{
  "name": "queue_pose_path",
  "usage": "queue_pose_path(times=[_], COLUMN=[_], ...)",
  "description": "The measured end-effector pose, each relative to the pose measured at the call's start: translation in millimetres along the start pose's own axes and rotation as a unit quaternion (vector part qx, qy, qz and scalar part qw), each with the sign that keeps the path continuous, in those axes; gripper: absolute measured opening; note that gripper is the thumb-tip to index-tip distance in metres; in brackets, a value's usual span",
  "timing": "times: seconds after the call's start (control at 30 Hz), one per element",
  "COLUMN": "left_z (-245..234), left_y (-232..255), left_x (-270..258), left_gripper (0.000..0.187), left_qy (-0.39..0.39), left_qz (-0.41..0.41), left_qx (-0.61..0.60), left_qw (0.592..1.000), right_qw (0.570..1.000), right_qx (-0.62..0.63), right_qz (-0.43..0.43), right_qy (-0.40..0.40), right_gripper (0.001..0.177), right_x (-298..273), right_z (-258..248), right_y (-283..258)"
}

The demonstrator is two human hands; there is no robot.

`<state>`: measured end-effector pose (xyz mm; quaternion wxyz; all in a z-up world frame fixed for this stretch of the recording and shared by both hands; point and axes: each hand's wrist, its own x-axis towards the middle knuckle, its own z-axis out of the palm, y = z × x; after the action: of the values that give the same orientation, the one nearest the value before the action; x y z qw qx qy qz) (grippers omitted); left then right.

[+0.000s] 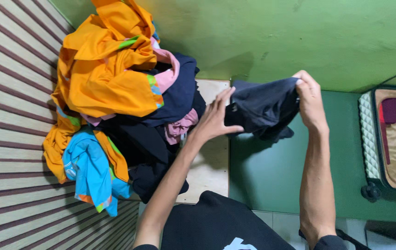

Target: The person picks up a dark shirt from a pile of clothes, spreads it flat on a surface, folds the sides inward, and rolls it up into a compact cylinder before placing it into a suitcase.

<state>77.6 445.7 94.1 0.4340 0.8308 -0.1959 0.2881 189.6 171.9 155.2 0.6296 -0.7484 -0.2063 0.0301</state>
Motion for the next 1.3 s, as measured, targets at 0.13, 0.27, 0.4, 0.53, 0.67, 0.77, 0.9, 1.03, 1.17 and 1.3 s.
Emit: queue_pose_path(times=[0.13,0.27,0.4,0.53,0.67,0.77,0.9,1.03,1.17,1.3], left_z=[41.2,52.4,60.9,78.2,96.4,105.6,118.2,117.3,112.2,105.3], left_y=[-10.3,-29.0,-29.3,-24.8,-27.5,-34.9,-42.6,-39.4,-22.8,-4.1], left_x=[-7.2,-9.1,2.3,9.2,12.0,14.4,15.9,17.5,14.5,20.3], left_gripper=[0.067,0.038,0.022,0.017,0.012,0.01,0.011,0.016,0.014,0.029], left_qy=[-0.103,-0.016,0.009,0.017,0.017,0.001,-0.091,-0.173,-0.232,-0.189], left_qz=[-0.155,-0.116,-0.139,-0.19,-0.21,-0.217,-0.221,-0.186,-0.236,-0.166], left_qx=[-0.093,-0.219,-0.447,-0.402,-0.446,-0.433,-0.448,-0.428,-0.315,-0.31], left_qw=[0.978,0.969,0.884,0.895,0.87,0.875,0.862,0.867,0.89,0.917], right_qw=[1.0,0.999,0.997,0.983,0.94,0.94,0.943,0.931,0.907,0.948], right_qx=[-0.01,-0.029,-0.073,-0.181,-0.331,-0.311,-0.261,-0.288,-0.363,-0.276], right_qz=[0.002,0.017,0.024,0.003,-0.079,-0.134,-0.097,-0.108,-0.147,-0.133], right_qy=[-0.01,0.004,0.024,0.041,0.035,-0.04,-0.181,-0.194,-0.151,-0.086], right_gripper=[0.022,0.022,0.02,0.017,0.029,0.069,0.096,0.067,0.028,0.021], right_x=[-10.7,-22.8,-31.5,-39.7,-50.6,-60.6,-71.5,-65.4,-64.1,-69.5], right_z=[-3.0,-17.2,-22.6,-17.9,-7.2,6.6,27.0,20.4,9.0,1.8], right_y=[3.3,8.6,13.9,1.6,-19.5,-35.5,-48.1,-51.1,-43.2,-30.6])
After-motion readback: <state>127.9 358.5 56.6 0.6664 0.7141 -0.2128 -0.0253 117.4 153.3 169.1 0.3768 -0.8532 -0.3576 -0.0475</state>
